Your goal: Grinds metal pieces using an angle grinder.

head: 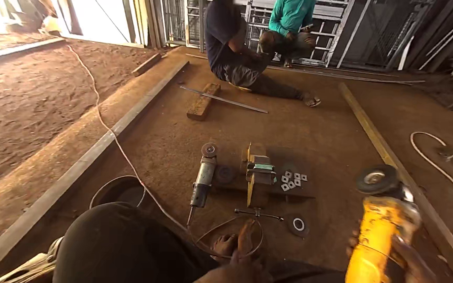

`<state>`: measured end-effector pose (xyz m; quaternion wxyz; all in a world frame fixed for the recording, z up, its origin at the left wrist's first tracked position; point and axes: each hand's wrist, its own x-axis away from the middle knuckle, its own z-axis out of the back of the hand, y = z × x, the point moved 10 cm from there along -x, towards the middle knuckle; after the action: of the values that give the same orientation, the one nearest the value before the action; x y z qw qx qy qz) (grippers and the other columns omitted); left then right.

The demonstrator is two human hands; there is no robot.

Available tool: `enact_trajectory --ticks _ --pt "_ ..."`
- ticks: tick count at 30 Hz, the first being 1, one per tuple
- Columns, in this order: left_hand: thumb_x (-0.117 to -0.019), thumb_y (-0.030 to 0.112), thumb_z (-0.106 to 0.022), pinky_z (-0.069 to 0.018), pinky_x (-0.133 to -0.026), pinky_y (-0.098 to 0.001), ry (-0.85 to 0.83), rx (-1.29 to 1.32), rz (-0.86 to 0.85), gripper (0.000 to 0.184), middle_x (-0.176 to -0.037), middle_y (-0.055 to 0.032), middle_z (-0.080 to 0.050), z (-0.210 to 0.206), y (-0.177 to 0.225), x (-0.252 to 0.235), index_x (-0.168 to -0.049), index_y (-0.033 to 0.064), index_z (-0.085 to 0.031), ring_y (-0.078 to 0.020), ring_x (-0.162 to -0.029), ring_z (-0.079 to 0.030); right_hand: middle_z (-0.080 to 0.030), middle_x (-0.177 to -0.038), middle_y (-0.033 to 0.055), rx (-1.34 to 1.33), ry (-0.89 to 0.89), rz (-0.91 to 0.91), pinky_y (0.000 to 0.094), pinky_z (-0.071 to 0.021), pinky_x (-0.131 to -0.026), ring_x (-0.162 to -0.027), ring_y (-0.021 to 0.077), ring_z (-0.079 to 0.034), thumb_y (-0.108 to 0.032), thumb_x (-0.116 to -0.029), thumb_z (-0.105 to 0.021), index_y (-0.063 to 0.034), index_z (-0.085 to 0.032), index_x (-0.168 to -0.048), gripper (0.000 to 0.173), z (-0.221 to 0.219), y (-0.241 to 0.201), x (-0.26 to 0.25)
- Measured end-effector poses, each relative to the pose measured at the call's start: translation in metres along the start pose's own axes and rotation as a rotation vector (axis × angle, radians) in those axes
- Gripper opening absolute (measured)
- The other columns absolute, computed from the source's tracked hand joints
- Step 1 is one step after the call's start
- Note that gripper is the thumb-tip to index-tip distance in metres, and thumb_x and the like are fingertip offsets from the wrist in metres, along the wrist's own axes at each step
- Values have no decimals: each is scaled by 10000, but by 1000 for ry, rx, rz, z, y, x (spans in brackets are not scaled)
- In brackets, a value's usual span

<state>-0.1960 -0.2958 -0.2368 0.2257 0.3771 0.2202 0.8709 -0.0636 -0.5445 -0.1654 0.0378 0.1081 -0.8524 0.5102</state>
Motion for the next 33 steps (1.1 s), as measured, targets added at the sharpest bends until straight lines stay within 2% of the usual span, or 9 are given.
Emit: enact_trajectory --ticks 2,6,9,12,15,21,28,31,33 --pt "-1037 158 -545 -195 -1167 -768 85 -131 128 432 -1534 -263 -472 35 -13 -7 -1457 60 -543 -537 -1469 -325 -749 -934 127 64 85 -2 454 -644 -673 -791 276 -752 -386 -932 -629 -104 -617 -1133 346 0 8 -6" --pt "-922 177 -706 -528 -874 -685 78 -71 7 536 -1244 -190 -667 75 6 3 -1433 151 -548 -444 -1091 -660 -736 -909 164 133 148 80 469 -655 -677 -759 299 -753 -280 -918 -640 -12 -525 -1204 408 -7 2 -21" --pt "-980 436 -688 -567 -809 -642 210 131 -195 816 -1159 -203 -709 99 55 8 -1640 224 -258 -414 -916 -713 -715 -971 241 8 81 162 511 -654 -766 -837 358 -754 -310 -928 -664 17 -496 -1247 487 -31 2 -34" --pt "-1011 498 -617 -602 -730 -569 448 72 -338 830 -1208 -198 -683 106 84 -3 -1663 235 -176 -363 -841 -721 -712 -953 232 -48 62 154 476 -655 -719 -808 329 -751 -329 -917 -670 3 -533 -1214 466 -54 13 -43" --pt "-958 214 -652 -607 -663 -542 652 -88 -369 819 -1047 -148 -718 102 86 -19 -1656 245 -225 -335 -779 -723 -703 -950 235 -48 58 45 449 -648 -689 -789 314 -741 -274 -947 -596 17 -522 -1236 416 -60 28 -46" --pt "-898 221 -652 -591 -564 -473 836 -222 -348 792 -832 -84 -711 83 85 -15 -1615 122 -331 -275 -626 -692 -703 -895 227 -73 131 -68 428 -634 -651 -728 297 -726 -291 -986 -585 -2 -606 -1201 361 -51 56 -37" --pt "-943 250 -696 -574 -929 -537 722 -77 -238 838 -954 -139 -752 96 90 -32 -1634 94 -247 -334 -932 -744 -730 -876 191 300 294 68 441 -641 -647 -725 291 -738 -318 -895 -720 -2 -628 -1219 461 -45 16 -37" --pt "-816 461 -860 -572 -980 -515 478 572 -231 1228 -1263 -210 -680 111 83 -58 -1664 118 -41 -316 -1114 -701 -747 -960 127 680 302 135 447 -639 -707 -798 244 -743 -318 -865 -785 -58 -634 -1269 504 -62 -24 -42" --pt "-922 307 -770 -566 -1027 -472 379 1252 -384 1056 -1440 -213 -569 121 83 -75 -1656 131 -32 -292 -1226 -654 -721 -1020 153 1092 274 143 544 -602 -773 -879 295 -720 -361 -833 -851 -65 -586 -1337 641 -78 -45 -49"
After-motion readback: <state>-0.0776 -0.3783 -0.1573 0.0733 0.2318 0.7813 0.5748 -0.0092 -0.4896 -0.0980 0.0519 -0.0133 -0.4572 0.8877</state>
